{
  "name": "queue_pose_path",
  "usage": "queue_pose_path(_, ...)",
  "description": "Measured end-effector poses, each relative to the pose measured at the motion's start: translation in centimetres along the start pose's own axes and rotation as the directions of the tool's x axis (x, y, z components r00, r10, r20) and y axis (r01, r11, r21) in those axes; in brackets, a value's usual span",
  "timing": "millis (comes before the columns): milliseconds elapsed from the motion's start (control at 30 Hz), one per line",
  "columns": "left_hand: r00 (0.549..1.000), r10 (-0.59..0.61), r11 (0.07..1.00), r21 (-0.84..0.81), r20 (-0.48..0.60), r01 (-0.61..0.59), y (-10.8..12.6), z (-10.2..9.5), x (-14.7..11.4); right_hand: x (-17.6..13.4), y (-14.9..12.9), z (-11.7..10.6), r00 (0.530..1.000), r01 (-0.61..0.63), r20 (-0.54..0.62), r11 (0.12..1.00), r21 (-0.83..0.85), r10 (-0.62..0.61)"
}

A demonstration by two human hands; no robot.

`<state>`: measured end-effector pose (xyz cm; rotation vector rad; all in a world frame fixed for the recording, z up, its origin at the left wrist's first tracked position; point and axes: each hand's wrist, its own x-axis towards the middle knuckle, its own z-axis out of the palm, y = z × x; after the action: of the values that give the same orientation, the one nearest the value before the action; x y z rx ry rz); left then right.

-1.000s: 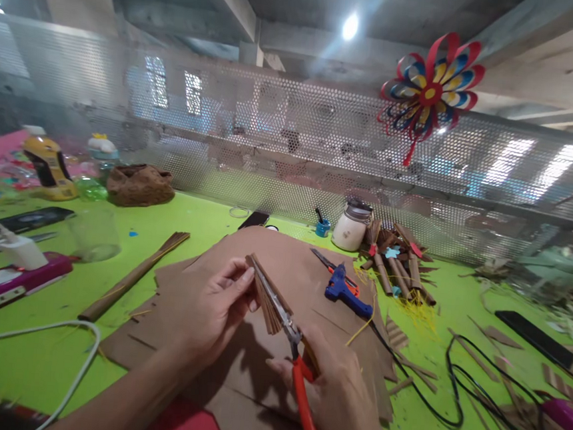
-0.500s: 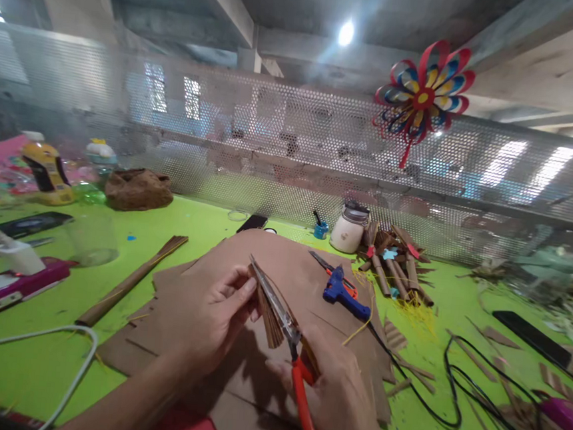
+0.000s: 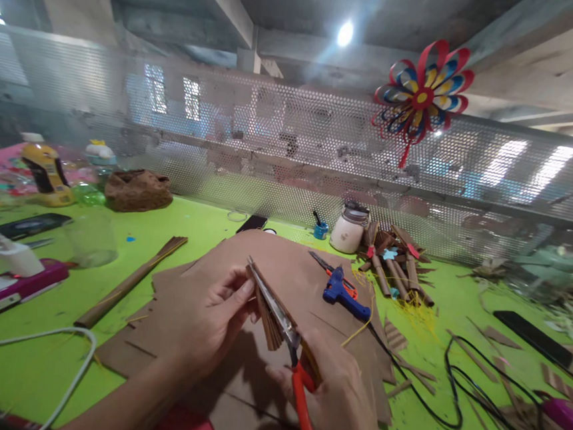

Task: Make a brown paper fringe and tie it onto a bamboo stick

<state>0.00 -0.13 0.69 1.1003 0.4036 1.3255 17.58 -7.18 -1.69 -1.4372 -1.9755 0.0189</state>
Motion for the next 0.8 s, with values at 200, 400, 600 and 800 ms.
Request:
queue_pose_path(200, 1.0, 0.007, 0.999, 0.033, -0.001, -0.007, 0.0, 0.0, 0.0, -0.2, 0.2, 0.2, 1.0, 0.003, -0.008, 1.0, -0.008, -0.003)
queue_pose_path(400, 1.0, 0.016, 0.997, 0.072, 0.0, -0.016, 0.0, 0.0, -0.1, -0.2, 0.7, 0.3, 1.0, 0.029, -0.008, 0.999, -0.019, -0.029)
queue_pose_path(600, 1.0, -0.009, 0.998, 0.055, 0.009, 0.009, 0.1, 0.0, 0.0, -0.3, 1.1, 0.4, 0.997, 0.069, -0.019, 0.997, -0.024, -0.069)
queue_pose_path(800, 0.999, -0.044, 0.998, 0.032, -0.022, 0.044, 0.6, 0.2, 0.0, 0.4, 1.5, 0.2, 0.996, -0.065, -0.056, 0.998, -0.019, 0.064)
